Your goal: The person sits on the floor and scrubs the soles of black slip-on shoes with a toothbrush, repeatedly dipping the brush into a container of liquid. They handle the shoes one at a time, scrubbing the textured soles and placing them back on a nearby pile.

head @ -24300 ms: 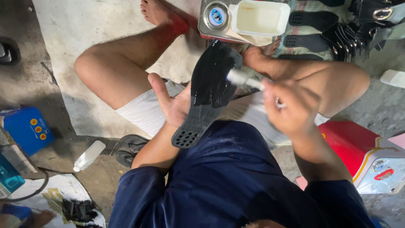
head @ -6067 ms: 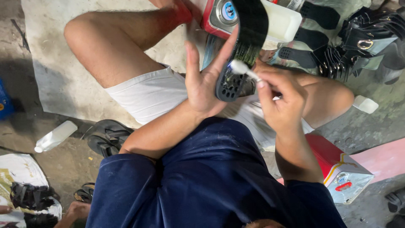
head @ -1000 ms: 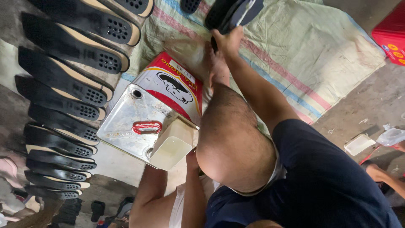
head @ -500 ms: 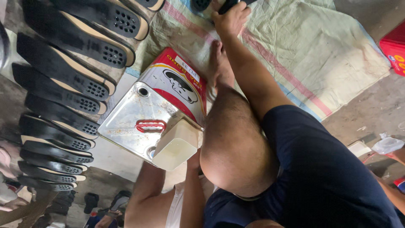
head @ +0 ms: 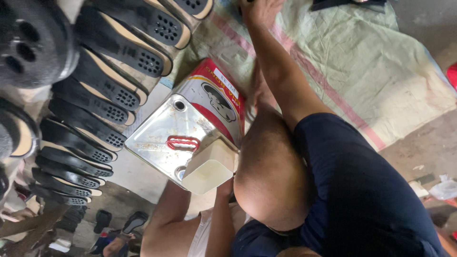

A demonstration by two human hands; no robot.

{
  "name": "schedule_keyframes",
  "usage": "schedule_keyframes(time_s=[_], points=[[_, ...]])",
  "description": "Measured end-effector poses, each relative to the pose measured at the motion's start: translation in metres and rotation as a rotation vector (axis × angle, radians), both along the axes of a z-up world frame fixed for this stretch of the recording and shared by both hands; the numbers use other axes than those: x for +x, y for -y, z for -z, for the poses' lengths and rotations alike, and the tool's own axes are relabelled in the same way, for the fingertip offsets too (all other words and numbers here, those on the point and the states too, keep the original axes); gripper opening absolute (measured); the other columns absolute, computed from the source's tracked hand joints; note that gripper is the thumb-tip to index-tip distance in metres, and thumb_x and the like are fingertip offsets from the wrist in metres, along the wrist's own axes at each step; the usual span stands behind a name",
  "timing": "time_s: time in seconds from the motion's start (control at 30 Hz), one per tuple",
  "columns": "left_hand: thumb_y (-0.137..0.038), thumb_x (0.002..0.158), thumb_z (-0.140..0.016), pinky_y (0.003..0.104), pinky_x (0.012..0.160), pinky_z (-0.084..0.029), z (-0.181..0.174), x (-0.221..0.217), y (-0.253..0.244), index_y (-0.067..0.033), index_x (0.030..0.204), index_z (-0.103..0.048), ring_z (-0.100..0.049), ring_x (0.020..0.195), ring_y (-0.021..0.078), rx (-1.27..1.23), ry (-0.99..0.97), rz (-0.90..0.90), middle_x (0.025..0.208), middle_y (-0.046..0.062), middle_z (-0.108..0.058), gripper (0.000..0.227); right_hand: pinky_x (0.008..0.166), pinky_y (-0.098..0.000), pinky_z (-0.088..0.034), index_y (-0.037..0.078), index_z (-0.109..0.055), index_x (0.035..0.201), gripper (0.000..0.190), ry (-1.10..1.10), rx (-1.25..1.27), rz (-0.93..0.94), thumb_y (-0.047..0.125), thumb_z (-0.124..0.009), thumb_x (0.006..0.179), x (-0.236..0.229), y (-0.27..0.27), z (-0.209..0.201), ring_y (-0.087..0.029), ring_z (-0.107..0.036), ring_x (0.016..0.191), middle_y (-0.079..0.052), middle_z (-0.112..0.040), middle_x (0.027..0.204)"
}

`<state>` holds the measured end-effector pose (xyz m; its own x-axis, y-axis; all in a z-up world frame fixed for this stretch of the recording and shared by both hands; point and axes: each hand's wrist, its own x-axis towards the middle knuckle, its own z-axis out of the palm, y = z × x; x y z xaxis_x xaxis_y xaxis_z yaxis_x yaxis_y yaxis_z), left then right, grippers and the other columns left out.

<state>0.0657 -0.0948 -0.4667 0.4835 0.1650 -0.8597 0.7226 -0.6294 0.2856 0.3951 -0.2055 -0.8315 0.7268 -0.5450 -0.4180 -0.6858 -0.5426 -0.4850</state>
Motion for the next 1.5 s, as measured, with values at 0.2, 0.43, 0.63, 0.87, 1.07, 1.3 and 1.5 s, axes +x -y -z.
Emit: schedule_keyframes(time_s=[0.2,0.43,0.63,0.87,1.07,1.3,1.5], points=[[-0.018,0.094,-0.065,0.047,0.086,-0.051,0.005,0.003,0.0,-0.0032,0.104,-0.074,-0.066,0.094,0.0341,0.081,0.294,0.099,0.102,0.018,-0.073,0.019,0.108,-0.0557,-0.038,-0.003,-0.052,0.127,0.082,0.091,-0.018,-0.108,0.045,-0.086,0.07,0.007,0.019,0.001,-0.049,-0.037,0.131,-0.03,-0.047,0.135],[-0.02,0.095,-0.066,0.04,0.088,-0.056,0.014,-0.027,-0.012,-0.0063,0.111,-0.072,-0.072,0.095,0.0269,-0.021,0.299,-0.258,0.102,0.012,-0.076,0.022,0.061,-0.0429,-0.054,-0.003,-0.061,0.109,0.05,0.296,1.014,0.255,0.017,-0.089,0.073,-0.013,0.099,-0.057,-0.022,-0.067,0.072,-0.009,-0.069,0.086],[-0.029,0.097,-0.07,0.031,0.08,-0.057,0.042,-0.069,-0.026,0.0025,0.13,-0.063,-0.071,0.089,0.0197,-0.197,0.324,-0.632,0.108,0.013,-0.075,0.045,0.053,-0.0363,-0.053,-0.004,-0.067,0.089,0.025,0.036,1.311,0.244,0.016,-0.081,0.083,-0.063,0.161,-0.173,-0.02,-0.063,0.063,-0.008,-0.064,0.078],[-0.03,0.093,-0.071,0.029,0.077,-0.056,0.075,-0.11,-0.026,0.0,0.139,-0.056,-0.07,0.085,0.0175,-0.181,0.288,-0.564,0.111,0.012,-0.075,0.056,0.046,-0.0405,-0.056,-0.002,-0.065,0.082,0.029,0.063,1.21,0.332,0.02,-0.082,0.076,-0.061,0.097,-0.213,-0.024,-0.064,0.053,-0.011,-0.062,0.07],[-0.041,0.098,-0.07,0.031,0.085,-0.057,0.072,-0.11,-0.034,-0.0012,0.122,-0.071,-0.076,0.091,0.0193,0.013,0.159,-0.5,0.107,0.015,-0.079,0.046,0.055,-0.0439,-0.048,-0.009,-0.063,0.089,0.048,0.35,0.93,0.472,0.029,-0.087,0.075,-0.004,-0.004,-0.201,-0.026,-0.054,0.061,-0.014,-0.059,0.078],[-0.026,0.101,-0.059,0.043,0.094,-0.053,0.046,-0.067,-0.029,-0.0076,0.121,-0.073,-0.068,0.11,0.0325,0.029,0.468,0.112,0.12,0.017,-0.074,0.031,0.096,-0.048,-0.049,-0.002,-0.036,0.123,0.087,-0.097,0.216,0.048,0.042,-0.09,0.07,0.033,-0.038,-0.123,-0.043,-0.058,0.111,-0.03,-0.049,0.125],[-0.018,0.094,-0.068,0.04,0.09,-0.056,0.03,-0.03,-0.007,-0.0064,0.117,-0.071,-0.069,0.104,0.0315,-0.18,0.294,-0.255,0.115,0.016,-0.074,0.027,0.099,-0.0512,-0.05,0.008,-0.035,0.126,0.084,-0.202,0.155,0.064,0.04,-0.088,0.07,0.042,-0.034,-0.073,-0.045,-0.058,0.12,-0.027,-0.047,0.131]])
